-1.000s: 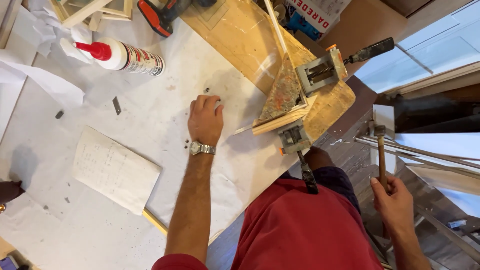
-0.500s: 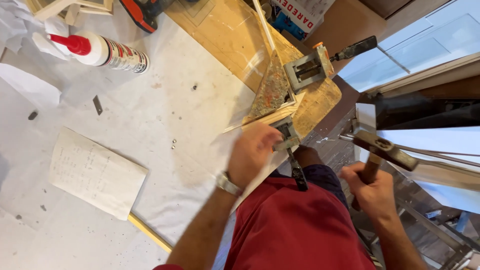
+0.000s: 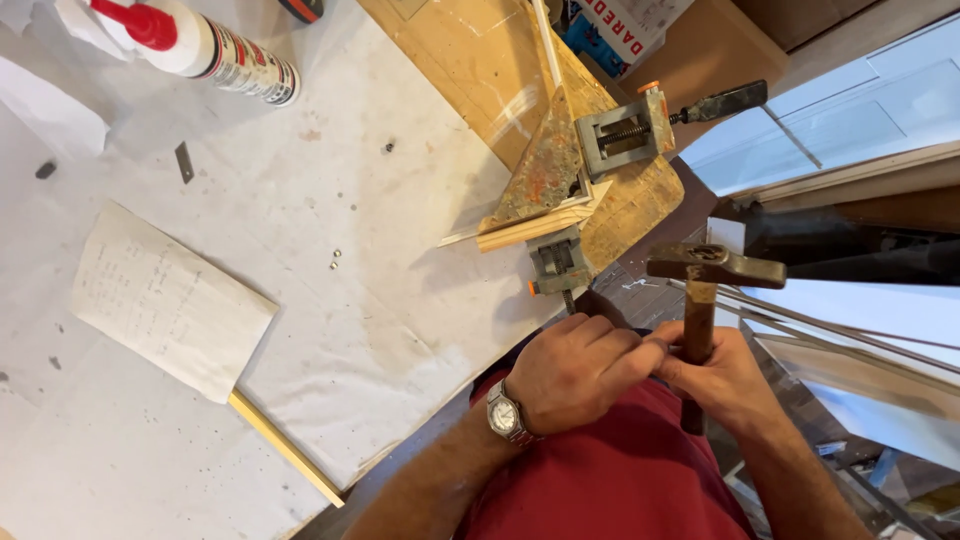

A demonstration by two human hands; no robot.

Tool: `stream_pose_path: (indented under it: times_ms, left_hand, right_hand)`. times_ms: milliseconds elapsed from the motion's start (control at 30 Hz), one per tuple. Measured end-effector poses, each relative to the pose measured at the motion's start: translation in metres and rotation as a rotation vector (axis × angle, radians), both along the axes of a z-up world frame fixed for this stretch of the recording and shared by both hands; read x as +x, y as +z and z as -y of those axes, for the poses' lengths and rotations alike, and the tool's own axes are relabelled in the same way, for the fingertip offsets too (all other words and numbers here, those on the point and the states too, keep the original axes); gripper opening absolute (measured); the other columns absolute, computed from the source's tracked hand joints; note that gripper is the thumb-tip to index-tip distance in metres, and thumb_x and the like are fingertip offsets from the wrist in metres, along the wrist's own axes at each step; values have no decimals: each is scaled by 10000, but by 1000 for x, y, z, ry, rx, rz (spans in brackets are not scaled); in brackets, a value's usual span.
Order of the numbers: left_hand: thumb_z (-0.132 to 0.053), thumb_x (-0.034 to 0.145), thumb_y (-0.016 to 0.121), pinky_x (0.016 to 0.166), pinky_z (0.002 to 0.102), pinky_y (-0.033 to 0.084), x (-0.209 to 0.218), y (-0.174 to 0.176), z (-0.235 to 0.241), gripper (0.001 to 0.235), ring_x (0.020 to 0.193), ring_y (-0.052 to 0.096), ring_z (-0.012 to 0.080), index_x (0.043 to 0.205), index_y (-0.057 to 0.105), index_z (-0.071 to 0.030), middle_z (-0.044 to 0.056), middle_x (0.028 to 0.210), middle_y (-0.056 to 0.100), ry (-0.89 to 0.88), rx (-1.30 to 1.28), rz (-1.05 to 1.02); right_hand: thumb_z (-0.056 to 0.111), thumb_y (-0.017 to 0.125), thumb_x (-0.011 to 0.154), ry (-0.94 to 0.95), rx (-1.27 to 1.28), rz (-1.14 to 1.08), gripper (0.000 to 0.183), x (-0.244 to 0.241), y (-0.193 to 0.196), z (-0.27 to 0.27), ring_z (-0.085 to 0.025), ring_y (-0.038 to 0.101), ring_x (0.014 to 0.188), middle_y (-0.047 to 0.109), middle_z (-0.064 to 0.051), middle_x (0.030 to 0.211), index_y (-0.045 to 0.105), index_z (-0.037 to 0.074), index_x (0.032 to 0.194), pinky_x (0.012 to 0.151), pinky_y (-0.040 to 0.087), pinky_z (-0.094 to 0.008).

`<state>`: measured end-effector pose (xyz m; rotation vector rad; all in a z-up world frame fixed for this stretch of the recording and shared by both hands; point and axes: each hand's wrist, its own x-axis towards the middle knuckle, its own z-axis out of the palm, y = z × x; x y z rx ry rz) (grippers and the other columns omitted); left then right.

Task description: Assembling a wooden frame by gluing, clamping, and hammering mitered joints.

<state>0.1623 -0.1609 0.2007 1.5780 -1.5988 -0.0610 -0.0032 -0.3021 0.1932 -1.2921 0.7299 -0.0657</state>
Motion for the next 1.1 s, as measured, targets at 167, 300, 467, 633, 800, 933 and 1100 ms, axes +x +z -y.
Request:
stream_pose_path:
  times_ms: [167, 300, 467, 633, 800, 933, 1100]
  left_hand:
    - [-129, 1085, 379, 634, 349, 510, -5, -1, 5, 289, 709, 589, 241, 1244, 598, -28, 65, 840, 539, -1, 0, -16]
    - [-197, 1044, 609, 671, 351, 562, -11, 3, 8, 144, 765, 637, 276, 1071, 643, -60, 85, 866, 587, 29, 49, -175]
    - [-192, 946, 730, 666, 352, 595, -19, 7, 11, 108, 849, 678, 262, 1024, 701, -124, 44, 956, 661, 124, 159, -462]
    - [-146, 914, 738, 660, 318, 599, -26, -4, 11, 81, 833, 670, 228, 987, 708, -134, 19, 947, 658, 159, 201, -503]
    - [-174, 888, 676, 691, 294, 575, -37, -23, 12, 7, 819, 662, 195, 892, 672, -169, -26, 912, 611, 218, 158, -391]
    - [-175, 821, 693, 787, 417, 532, -13, -18, 25, 53, 1008, 654, 307, 825, 671, -127, 57, 1062, 636, 298, 130, -306]
    - [-214, 953, 573, 1170, 553, 297, 19, -75, 53, 177, 1519, 319, 365, 827, 673, -140, 56, 1566, 470, 702, 308, 5]
  right_hand:
    - [-39, 769, 800, 21, 49, -7, 44, -1, 7, 9, -101, 468, 398, 552, -82, 545, 760, -58, 761, 348, 405, -250]
    - [-83, 740, 805, -2, 86, 14, 34, -13, -7, 18, -87, 457, 374, 537, -79, 526, 755, -95, 832, 321, 394, -248]
    - [-105, 710, 810, -12, 108, 19, 79, -12, -5, 26, -100, 453, 345, 569, -116, 500, 738, -110, 884, 308, 378, -249]
    - [-111, 714, 800, 8, 108, 15, 75, -3, 1, 29, -90, 475, 338, 613, -144, 505, 735, -111, 873, 295, 385, -245]
    - [-28, 787, 791, 80, 1, -99, 133, 0, 0, 29, -113, 502, 335, 615, -138, 472, 776, -92, 907, 311, 391, -243]
    - [24, 744, 840, 92, -47, -182, 202, 2, 9, 35, -137, 525, 379, 695, -192, 551, 782, -78, 1010, 348, 413, -262]
    - [70, 748, 874, 23, -142, -267, 208, -10, 7, 43, -181, 514, 396, 634, -179, 539, 737, -74, 1023, 374, 419, -300]
